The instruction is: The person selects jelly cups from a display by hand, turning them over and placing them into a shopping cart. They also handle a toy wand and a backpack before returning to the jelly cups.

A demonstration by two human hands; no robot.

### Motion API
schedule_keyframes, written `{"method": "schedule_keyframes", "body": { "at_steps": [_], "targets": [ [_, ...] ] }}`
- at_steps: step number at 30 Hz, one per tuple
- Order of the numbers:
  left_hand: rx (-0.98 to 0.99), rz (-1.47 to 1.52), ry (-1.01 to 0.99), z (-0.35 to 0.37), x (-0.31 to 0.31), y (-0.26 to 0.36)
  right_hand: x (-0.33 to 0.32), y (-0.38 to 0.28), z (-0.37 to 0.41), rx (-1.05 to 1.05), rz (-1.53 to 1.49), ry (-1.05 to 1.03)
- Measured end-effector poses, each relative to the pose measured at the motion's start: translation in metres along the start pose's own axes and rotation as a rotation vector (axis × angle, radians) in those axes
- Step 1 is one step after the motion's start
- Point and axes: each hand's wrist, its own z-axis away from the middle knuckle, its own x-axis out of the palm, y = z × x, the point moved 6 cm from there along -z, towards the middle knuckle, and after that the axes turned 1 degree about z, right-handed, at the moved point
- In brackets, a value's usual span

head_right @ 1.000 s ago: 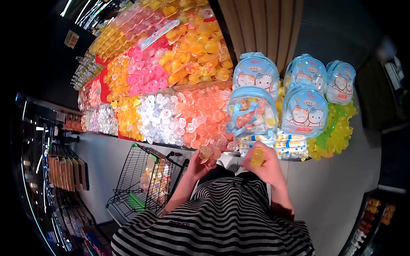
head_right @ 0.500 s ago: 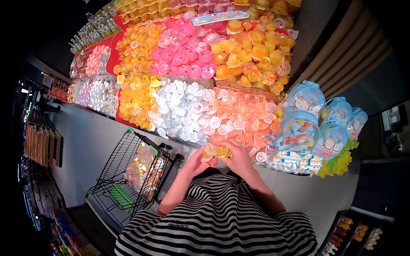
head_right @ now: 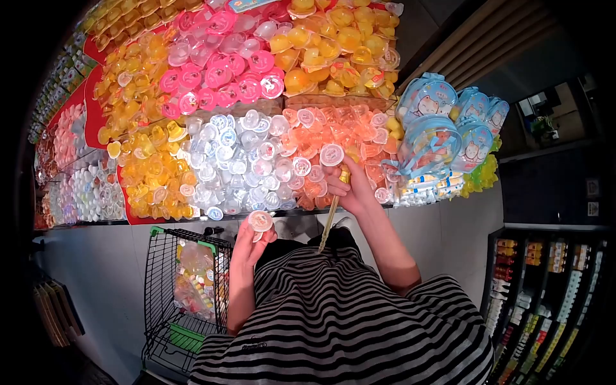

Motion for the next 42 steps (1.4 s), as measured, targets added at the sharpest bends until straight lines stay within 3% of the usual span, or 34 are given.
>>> {"method": "schedule_keyframes", "body": {
  "at_steps": [1,2,5,7,9,10,13,16,19,20,23,29,31,33,36,38,40,42],
  "targets": [
    [0.001,0.020,0.018,-0.002,0.001,0.004,-0.008,0.003,0.000,0.005,-0.059,0.034],
    [-0.029,0.108,0.168,-0.002,-0.003,0.003,-0.016,0.005,0.001,0.012,-0.117,0.066],
    [-0.058,0.168,0.258,-0.008,-0.011,0.004,-0.020,0.011,0.006,-0.018,-0.204,0.102],
    [-0.068,0.168,0.230,-0.010,-0.012,0.004,-0.024,0.009,0.010,-0.096,-0.107,0.153],
    [-0.072,0.188,0.176,-0.011,-0.010,0.006,-0.031,-0.003,0.008,-0.203,0.121,0.246],
    [-0.084,0.199,0.163,-0.011,-0.008,0.006,-0.033,-0.016,0.005,-0.272,0.411,0.167],
    [-0.093,0.210,0.113,-0.011,-0.004,0.009,-0.036,-0.056,0.002,-0.604,1.352,0.632],
    [-0.049,0.220,0.040,-0.010,0.002,0.018,0.010,-0.066,0.001,-0.986,1.735,0.599],
    [-0.028,0.181,0.118,-0.009,0.004,0.024,0.013,-0.065,-0.008,-0.994,1.851,0.679],
    [-0.024,0.130,0.024,-0.009,0.000,0.024,0.000,-0.068,-0.016,-0.833,1.972,0.780],
    [0.003,0.013,0.051,-0.007,-0.005,0.030,-0.023,-0.073,-0.027,-0.764,2.136,0.771],
    [-0.006,0.122,0.174,-0.001,-0.012,0.033,-0.022,-0.080,-0.015,-0.764,2.045,0.770],
    [-0.040,0.170,0.215,-0.002,-0.012,0.035,-0.007,-0.076,-0.001,-0.900,1.967,0.757],
    [-0.008,0.121,0.130,-0.005,-0.019,0.034,0.013,-0.066,0.013,-0.976,1.849,0.704],
    [0.022,0.120,0.163,-0.007,-0.022,0.037,0.026,-0.029,0.011,-0.774,1.767,0.574],
    [0.022,0.055,0.187,-0.007,-0.021,0.037,0.045,0.012,0.006,-0.635,1.755,0.311],
    [0.000,-0.029,0.204,-0.007,-0.017,0.036,0.039,0.053,-0.008,-0.420,1.514,0.045],
    [0.080,-0.391,0.250,-0.005,-0.015,0.049,0.046,0.081,-0.010,-0.379,1.469,0.002]
  ]
}}
